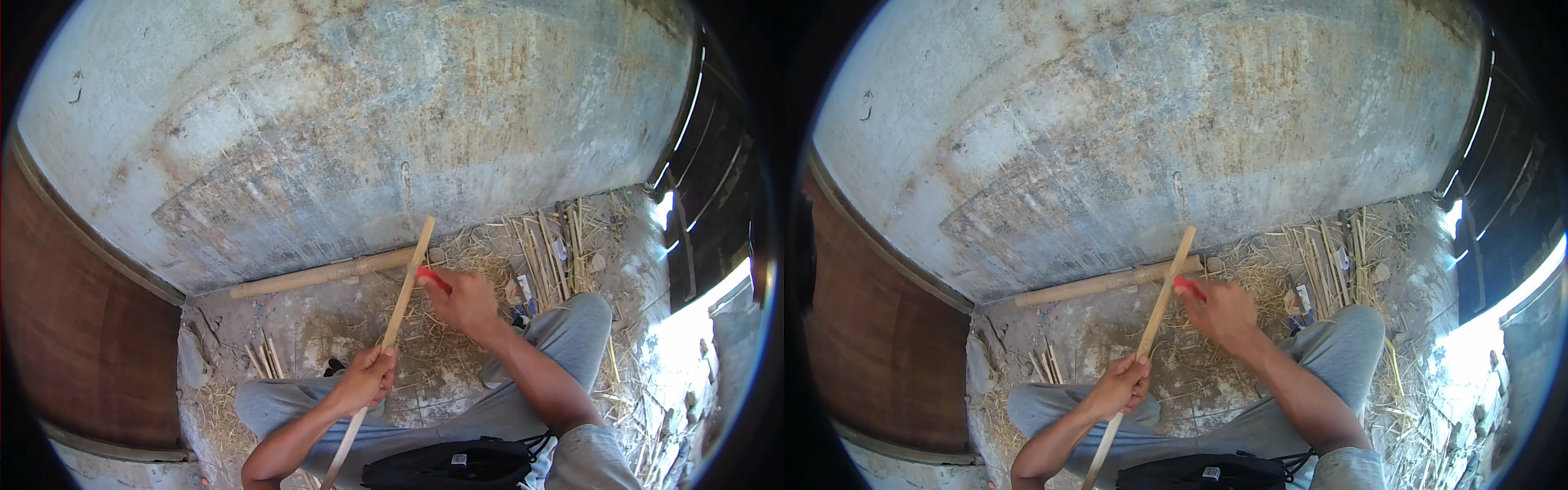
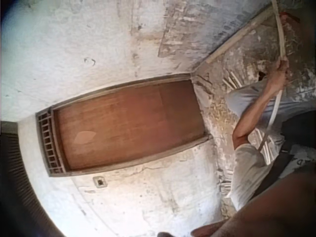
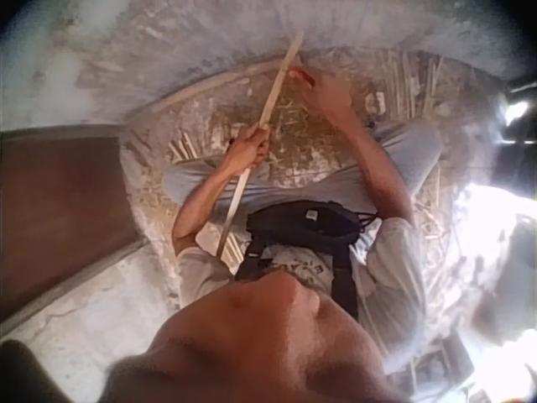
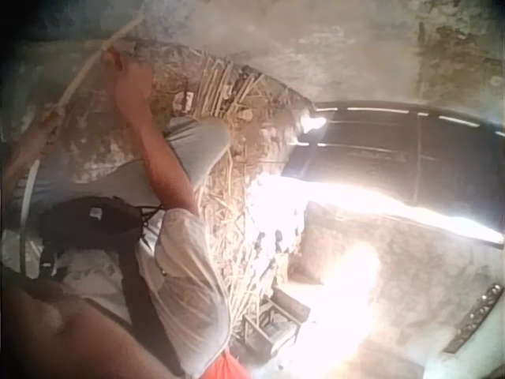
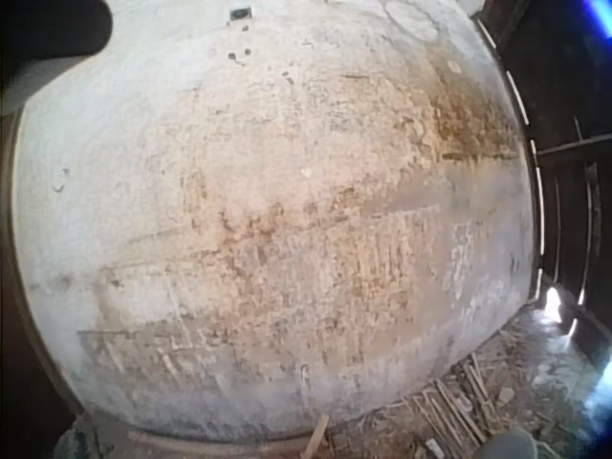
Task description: The person scrapes a thin wood strip using a small handheld blade. The person holds the wood strip with one hand while repeatedly pulling the blade along the surface with the other hand to smooth it.
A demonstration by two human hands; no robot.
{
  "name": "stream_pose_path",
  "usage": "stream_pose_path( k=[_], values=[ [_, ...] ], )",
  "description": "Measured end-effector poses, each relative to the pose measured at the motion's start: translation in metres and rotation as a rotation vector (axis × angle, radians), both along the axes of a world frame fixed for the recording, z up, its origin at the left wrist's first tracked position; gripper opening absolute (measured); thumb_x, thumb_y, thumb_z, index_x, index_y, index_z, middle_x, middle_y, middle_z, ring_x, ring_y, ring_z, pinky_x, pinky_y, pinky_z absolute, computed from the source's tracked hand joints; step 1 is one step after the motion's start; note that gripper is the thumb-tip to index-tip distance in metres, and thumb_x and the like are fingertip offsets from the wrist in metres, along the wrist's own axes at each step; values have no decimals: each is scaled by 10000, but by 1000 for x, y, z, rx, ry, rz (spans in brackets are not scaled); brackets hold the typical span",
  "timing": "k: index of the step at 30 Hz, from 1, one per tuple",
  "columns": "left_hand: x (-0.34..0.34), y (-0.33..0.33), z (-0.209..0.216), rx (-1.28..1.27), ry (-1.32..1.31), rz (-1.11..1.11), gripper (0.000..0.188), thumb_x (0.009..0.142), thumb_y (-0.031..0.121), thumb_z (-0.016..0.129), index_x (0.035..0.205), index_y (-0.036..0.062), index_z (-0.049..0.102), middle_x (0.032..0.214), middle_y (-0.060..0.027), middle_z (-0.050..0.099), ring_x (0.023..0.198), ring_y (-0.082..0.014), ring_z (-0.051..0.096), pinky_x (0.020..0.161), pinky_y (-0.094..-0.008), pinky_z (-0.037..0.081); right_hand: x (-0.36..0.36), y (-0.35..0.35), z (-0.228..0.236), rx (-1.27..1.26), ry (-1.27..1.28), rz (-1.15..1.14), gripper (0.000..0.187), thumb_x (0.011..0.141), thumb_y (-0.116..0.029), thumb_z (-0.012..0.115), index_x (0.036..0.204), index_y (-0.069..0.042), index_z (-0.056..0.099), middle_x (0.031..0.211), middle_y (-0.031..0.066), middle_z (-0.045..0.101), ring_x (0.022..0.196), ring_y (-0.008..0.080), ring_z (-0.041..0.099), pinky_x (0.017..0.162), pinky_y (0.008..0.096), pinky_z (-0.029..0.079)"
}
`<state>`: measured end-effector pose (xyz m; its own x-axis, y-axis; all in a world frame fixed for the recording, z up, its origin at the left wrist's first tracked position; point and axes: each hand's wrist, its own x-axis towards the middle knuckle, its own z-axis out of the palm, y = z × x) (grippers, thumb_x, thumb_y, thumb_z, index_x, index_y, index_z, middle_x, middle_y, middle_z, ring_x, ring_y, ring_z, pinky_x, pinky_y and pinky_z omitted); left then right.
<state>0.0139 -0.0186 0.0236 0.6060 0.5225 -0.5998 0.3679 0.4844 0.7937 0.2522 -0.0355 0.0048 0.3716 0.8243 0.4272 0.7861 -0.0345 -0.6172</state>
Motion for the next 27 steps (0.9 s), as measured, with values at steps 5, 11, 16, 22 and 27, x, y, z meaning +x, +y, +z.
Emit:
stream_pose_path(
  k=[5,11,16,22,27],
  values=[
    [2,-5,2,-11,12,-6,342,1106,373,422,864,131,419,616,41,370,443,-46,309,375,-248,229,17,7,0,-64,6,-56,308,921,-423,672,961,-136,776,670,143,686,631,372,693,593,484,563],
    [0,-7,0,3,13,-53,332,1107,368,422,877,128,424,628,34,367,451,-54,305,382,-257,225,41,13,-1,-50,31,-152,350,930,-444,651,956,-119,780,691,183,687,671,406,695,632,497,568],
    [-4,-10,-2,-2,34,-110,310,1108,352,426,893,130,429,636,25,368,460,-58,302,387,-261,221,70,18,-3,-108,107,-344,400,941,-462,635,955,-91,782,726,213,691,723,430,694,698,519,565],
    [-3,3,-3,71,11,-67,316,1107,359,427,890,130,439,637,32,356,479,-56,309,397,-251,222,69,23,-13,-90,219,-347,423,953,-458,626,988,-62,773,701,220,668,682,424,677,662,493,535],
    [-3,10,-1,0,-6,-57,317,1112,370,406,900,138,447,648,55,372,487,-33,312,408,-235,219,51,16,-1,40,406,-136,388,961,-403,647,1001,-33,758,591,166,557,497,245,503,530,386,427]
  ],
)
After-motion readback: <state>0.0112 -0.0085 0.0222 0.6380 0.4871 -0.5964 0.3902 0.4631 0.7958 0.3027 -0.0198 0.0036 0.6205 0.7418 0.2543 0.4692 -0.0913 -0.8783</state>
